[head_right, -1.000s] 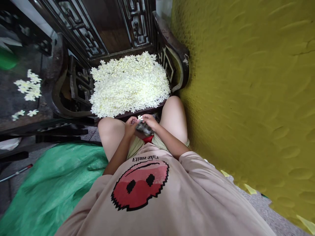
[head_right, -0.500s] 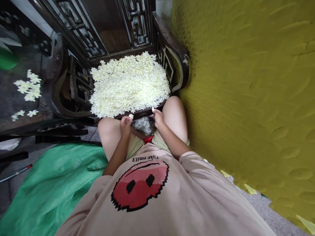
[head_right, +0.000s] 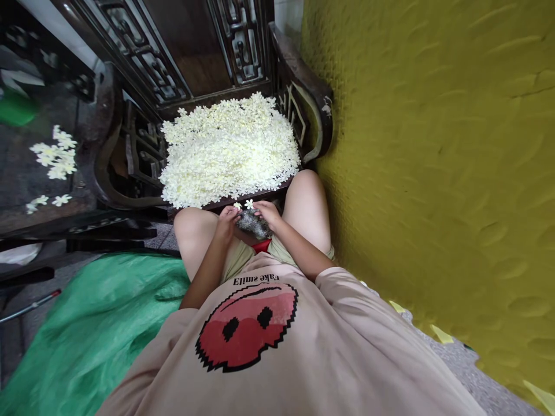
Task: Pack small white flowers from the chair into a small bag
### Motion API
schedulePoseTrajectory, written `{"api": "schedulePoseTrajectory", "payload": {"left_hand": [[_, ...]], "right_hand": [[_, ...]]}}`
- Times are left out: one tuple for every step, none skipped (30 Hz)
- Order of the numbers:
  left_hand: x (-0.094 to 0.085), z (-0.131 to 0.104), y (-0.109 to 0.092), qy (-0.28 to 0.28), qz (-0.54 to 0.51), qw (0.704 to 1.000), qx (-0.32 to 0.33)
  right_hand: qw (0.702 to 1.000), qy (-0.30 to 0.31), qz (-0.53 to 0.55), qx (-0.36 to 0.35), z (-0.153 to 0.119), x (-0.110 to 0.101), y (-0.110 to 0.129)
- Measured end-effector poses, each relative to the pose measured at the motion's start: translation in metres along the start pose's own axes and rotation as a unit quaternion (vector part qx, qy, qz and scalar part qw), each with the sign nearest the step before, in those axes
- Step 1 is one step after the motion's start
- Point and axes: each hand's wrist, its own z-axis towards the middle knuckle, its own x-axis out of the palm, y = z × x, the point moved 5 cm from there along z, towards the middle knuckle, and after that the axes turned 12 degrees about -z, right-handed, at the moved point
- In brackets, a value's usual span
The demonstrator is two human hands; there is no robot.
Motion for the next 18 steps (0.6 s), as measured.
{"api": "schedulePoseTrajectory", "payload": {"left_hand": [[0.0,0.0,0.0,0.001,0.0,1.0,-0.002],[0.0,0.0,0.0,0.001,0.003,1.0,-0.002],[0.0,0.0,0.001,0.001,0.008,1.0,0.0],[0.001,0.0,0.001,0.0,0.016,1.0,0.003],[0.001,0.0,0.002,-0.004,0.026,1.0,0.007],[0.001,0.0,0.002,-0.01,0.035,0.999,0.014],[0.0,0.0,0.003,-0.019,0.04,0.999,0.021],[-0.001,0.0,0.004,-0.028,0.041,0.998,0.029],[-0.002,0.001,0.004,-0.034,0.04,0.998,0.034],[-0.002,0.002,0.006,-0.038,0.042,0.998,0.038],[-0.003,0.002,0.007,-0.037,0.048,0.997,0.039],[-0.003,0.003,0.009,-0.035,0.058,0.997,0.037],[-0.004,0.004,0.011,-0.031,0.066,0.997,0.033],[-0.004,0.005,0.013,-0.029,0.071,0.997,0.03],[-0.005,0.005,0.014,-0.029,0.071,0.997,0.026],[-0.005,0.005,0.015,-0.03,0.066,0.997,0.023],[-0.005,0.005,0.016,-0.031,0.06,0.998,0.019],[-0.005,0.005,0.016,-0.033,0.054,0.998,0.016]], "right_hand": [[1.0,0.004,-0.002,-0.002,0.0,0.001,0.0],[1.0,0.008,-0.005,-0.002,-0.001,0.002,0.0],[1.0,0.013,-0.01,-0.001,-0.001,0.003,0.0],[1.0,0.018,-0.014,0.002,-0.002,0.005,-0.001],[1.0,0.023,-0.019,0.005,-0.002,0.006,-0.001],[0.999,0.028,-0.023,0.007,-0.002,0.008,-0.002],[0.999,0.032,-0.027,0.007,-0.003,0.009,-0.002],[0.999,0.035,-0.031,0.004,-0.004,0.01,-0.001],[0.999,0.037,-0.035,0.0,-0.005,0.011,0.0],[0.998,0.04,-0.039,-0.005,-0.006,0.013,0.001],[0.998,0.044,-0.042,-0.011,-0.008,0.015,0.003],[0.998,0.05,-0.046,-0.016,-0.009,0.016,0.004],[0.997,0.055,-0.049,-0.018,-0.011,0.018,0.006],[0.997,0.06,-0.05,-0.018,-0.012,0.019,0.007],[0.997,0.063,-0.051,-0.015,-0.014,0.02,0.008],[0.996,0.064,-0.052,-0.012,-0.014,0.02,0.008],[0.997,0.065,-0.052,-0.007,-0.015,0.02,0.008],[0.997,0.065,-0.051,-0.004,-0.015,0.02,0.008]]}}
